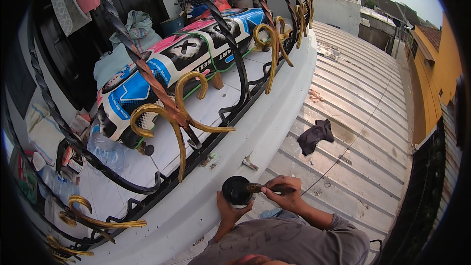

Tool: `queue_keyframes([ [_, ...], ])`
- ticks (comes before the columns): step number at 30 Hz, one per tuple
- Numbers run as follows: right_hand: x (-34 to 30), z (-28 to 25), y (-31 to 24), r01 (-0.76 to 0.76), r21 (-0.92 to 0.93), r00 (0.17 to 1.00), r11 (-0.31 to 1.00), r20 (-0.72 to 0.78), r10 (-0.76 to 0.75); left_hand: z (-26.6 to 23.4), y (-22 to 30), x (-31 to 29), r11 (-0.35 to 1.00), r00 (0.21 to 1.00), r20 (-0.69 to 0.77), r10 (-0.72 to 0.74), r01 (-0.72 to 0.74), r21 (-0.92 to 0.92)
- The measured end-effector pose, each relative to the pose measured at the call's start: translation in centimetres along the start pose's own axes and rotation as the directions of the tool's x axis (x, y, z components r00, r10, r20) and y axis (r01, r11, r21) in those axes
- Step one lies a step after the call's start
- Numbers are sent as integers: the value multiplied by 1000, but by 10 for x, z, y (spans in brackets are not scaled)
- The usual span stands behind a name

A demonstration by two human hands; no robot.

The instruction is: The person paints the ornate metal railing of a balcony with gold paint using a small brush. They repeatedly dip the brush into a small container of paint and apply it to the curved and straight sections of the railing.

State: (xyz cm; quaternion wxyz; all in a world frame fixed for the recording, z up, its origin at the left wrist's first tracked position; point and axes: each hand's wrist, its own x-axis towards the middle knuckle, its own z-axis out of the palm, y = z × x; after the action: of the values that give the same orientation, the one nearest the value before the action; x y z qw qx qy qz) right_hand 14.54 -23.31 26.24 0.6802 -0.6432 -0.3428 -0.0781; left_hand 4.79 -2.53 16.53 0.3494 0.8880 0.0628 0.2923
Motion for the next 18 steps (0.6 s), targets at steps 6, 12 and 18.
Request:
queue_keyframes([
  [6, 2, -7, 7, -21, 106, 999, 994, -30, 24, 9, -3, 3, 996, 998, -11, -57, 56, -76],
  [12, 21, -17, 18, -501, 459, 818, 734, -25, 574, 10, 2, 14, 998, 997, -36, -66, 66, 4],
  [18, 113, -92, 5, -162, 754, 856, 637, -213, 471, 10, 5, 19, 998, 988, -150, -23, 31, 56],
])
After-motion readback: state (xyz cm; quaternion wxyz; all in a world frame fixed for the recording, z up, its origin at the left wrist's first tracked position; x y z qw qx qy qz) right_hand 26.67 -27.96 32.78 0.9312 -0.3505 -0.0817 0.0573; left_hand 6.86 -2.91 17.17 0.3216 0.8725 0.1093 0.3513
